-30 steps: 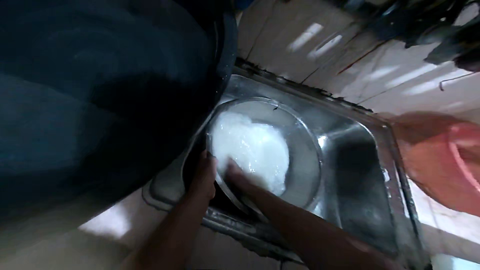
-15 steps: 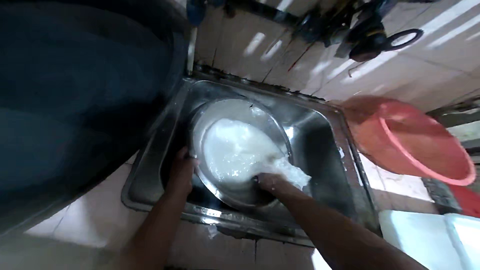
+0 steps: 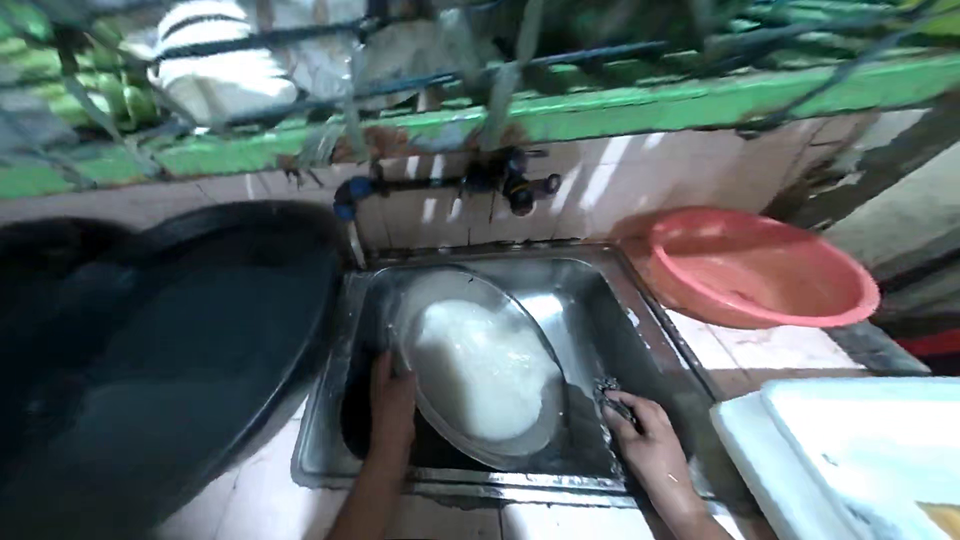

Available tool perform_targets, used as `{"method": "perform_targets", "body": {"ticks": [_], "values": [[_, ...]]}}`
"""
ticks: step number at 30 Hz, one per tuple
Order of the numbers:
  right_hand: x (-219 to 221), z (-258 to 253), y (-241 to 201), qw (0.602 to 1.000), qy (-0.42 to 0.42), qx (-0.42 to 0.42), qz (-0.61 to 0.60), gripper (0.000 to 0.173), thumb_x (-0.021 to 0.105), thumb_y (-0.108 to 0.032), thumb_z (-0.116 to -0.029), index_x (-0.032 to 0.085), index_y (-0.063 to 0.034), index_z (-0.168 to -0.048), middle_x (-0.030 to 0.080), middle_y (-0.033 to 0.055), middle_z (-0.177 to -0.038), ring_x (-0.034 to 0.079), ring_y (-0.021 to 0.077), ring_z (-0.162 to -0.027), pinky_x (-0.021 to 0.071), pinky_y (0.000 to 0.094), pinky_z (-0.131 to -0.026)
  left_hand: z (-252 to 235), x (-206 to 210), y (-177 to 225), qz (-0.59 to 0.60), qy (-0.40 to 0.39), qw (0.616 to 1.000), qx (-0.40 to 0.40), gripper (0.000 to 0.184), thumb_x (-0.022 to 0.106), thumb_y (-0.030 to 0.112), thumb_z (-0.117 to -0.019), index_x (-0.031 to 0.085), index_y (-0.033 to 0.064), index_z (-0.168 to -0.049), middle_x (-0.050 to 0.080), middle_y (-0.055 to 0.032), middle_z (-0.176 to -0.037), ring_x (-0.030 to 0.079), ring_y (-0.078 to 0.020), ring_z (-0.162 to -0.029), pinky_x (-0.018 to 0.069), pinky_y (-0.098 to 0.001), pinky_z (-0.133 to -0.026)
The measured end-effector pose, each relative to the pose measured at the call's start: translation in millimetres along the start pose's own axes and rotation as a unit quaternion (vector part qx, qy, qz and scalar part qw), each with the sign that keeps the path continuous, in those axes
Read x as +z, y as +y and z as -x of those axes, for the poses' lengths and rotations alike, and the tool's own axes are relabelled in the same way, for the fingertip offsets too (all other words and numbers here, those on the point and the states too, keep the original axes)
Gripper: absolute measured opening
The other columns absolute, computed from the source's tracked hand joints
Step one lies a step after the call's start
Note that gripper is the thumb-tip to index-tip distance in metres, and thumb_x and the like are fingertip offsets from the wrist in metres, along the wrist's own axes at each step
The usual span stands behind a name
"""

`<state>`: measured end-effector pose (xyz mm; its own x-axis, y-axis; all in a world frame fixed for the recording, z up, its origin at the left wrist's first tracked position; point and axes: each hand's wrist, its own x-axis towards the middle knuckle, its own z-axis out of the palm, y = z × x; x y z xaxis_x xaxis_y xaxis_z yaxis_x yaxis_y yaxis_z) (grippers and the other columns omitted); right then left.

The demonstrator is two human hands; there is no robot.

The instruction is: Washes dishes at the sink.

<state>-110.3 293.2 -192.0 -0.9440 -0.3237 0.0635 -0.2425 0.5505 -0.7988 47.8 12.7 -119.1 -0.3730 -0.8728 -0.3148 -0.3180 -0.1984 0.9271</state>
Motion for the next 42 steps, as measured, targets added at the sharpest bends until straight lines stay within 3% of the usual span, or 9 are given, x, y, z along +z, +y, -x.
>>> {"method": "perform_targets", "body": {"ticks": [6,10,15,20,26,30,33,38,42], "values": [[-1,-6,-2,0.996,-0.024,0.063,-0.065,0.028,0.062,-0.009,-0.0981,0.068,-0.0007,-0.124,0.060,0.0253,-0.131,0.055,0.0379,-0.127,0.0444,0.0527,-0.107,20,45,47,-0.170,0.025,0.972,0.160,0.055,0.068,0.000,-0.0898,0.054,-0.0022,-0.143,0.044,-0.0205,-0.155,0.045,-0.0329,-0.141,0.0404,-0.0482,-0.114],[0,-7,-5,0.995,-0.031,0.070,-0.066,0.027,0.064,-0.008,-0.0976,0.069,-0.0008,-0.123,0.060,0.0257,-0.131,0.055,0.0385,-0.128,0.0435,0.0535,-0.109,26,67,51,-0.117,0.000,0.980,0.163,0.068,0.067,-0.007,-0.0856,0.043,-0.0034,-0.150,0.048,-0.0262,-0.148,0.049,-0.0340,-0.136,0.0433,-0.0469,-0.111],[1,-8,-5,0.995,-0.045,0.065,-0.068,0.028,0.064,-0.008,-0.0972,0.069,-0.0008,-0.123,0.060,0.0255,-0.131,0.056,0.0383,-0.126,0.0447,0.0522,-0.108,32,84,85,-0.139,-0.016,0.976,0.166,0.052,0.069,-0.002,-0.0902,0.055,0.0018,-0.141,0.060,-0.0208,-0.136,0.059,-0.0299,-0.123,0.0493,-0.0479,-0.103],[0,-10,-5,0.993,-0.064,0.068,-0.073,0.028,0.063,-0.009,-0.0977,0.069,-0.0022,-0.124,0.061,0.0243,-0.130,0.056,0.0368,-0.126,0.0450,0.0511,-0.107,38,66,133,-0.228,-0.060,0.950,0.203,0.062,0.065,-0.006,-0.0907,0.051,0.0099,-0.149,0.051,-0.0154,-0.151,0.052,-0.0317,-0.135,0.0451,-0.0539,-0.108],[1,-8,-3,0.995,-0.062,0.051,-0.061,0.028,0.063,-0.010,-0.0979,0.069,-0.0014,-0.124,0.061,0.0254,-0.131,0.056,0.0387,-0.127,0.0438,0.0526,-0.109,66,20,147,-0.367,-0.010,0.837,0.406,0.064,0.061,-0.009,-0.0827,0.055,0.0068,-0.145,0.051,-0.0092,-0.153,0.039,-0.0277,-0.148,0.0220,-0.0677,-0.119],[2,-8,-6,0.995,-0.062,0.054,-0.051,0.028,0.064,-0.009,-0.0977,0.069,-0.0020,-0.124,0.062,0.0250,-0.130,0.056,0.0388,-0.127,0.0438,0.0521,-0.109,62,21,127,-0.394,0.025,0.743,0.541,0.051,0.061,-0.008,-0.0842,0.065,0.0045,-0.133,0.058,-0.0086,-0.147,0.044,-0.0302,-0.145,0.0225,-0.0760,-0.113],[5,-7,-7,0.996,-0.058,0.052,-0.047,0.027,0.063,-0.008,-0.0974,0.070,-0.0005,-0.123,0.062,0.0251,-0.129,0.056,0.0384,-0.126,0.0441,0.0506,-0.109,47,16,132,-0.369,-0.008,0.806,0.462,0.054,0.061,-0.007,-0.0872,0.059,0.0040,-0.140,0.052,-0.0105,-0.153,0.039,-0.0295,-0.148,0.0191,-0.0703,-0.118],[2,-7,-8,0.995,-0.051,0.064,-0.048,0.028,0.062,-0.009,-0.0984,0.069,-0.0009,-0.124,0.061,0.0245,-0.129,0.056,0.0372,-0.126,0.0447,0.0500,-0.108,-2,15,108,-0.164,0.001,0.958,0.234,0.062,0.071,-0.005,-0.0866,0.053,0.0033,-0.145,0.056,-0.0195,-0.142,0.057,-0.0309,-0.127,0.0481,-0.0523,-0.104],[5,-5,-7,0.996,-0.017,0.058,-0.066,0.027,0.064,-0.007,-0.0967,0.068,0.0029,-0.122,0.060,0.0271,-0.129,0.056,0.0381,-0.124,0.0454,0.0508,-0.106,-43,19,26,-0.081,-0.025,0.990,0.116,0.055,0.060,-0.001,-0.0979,0.041,-0.0033,-0.150,0.056,-0.0255,-0.139,0.060,-0.0307,-0.123,0.0505,-0.0448,-0.103]]}}
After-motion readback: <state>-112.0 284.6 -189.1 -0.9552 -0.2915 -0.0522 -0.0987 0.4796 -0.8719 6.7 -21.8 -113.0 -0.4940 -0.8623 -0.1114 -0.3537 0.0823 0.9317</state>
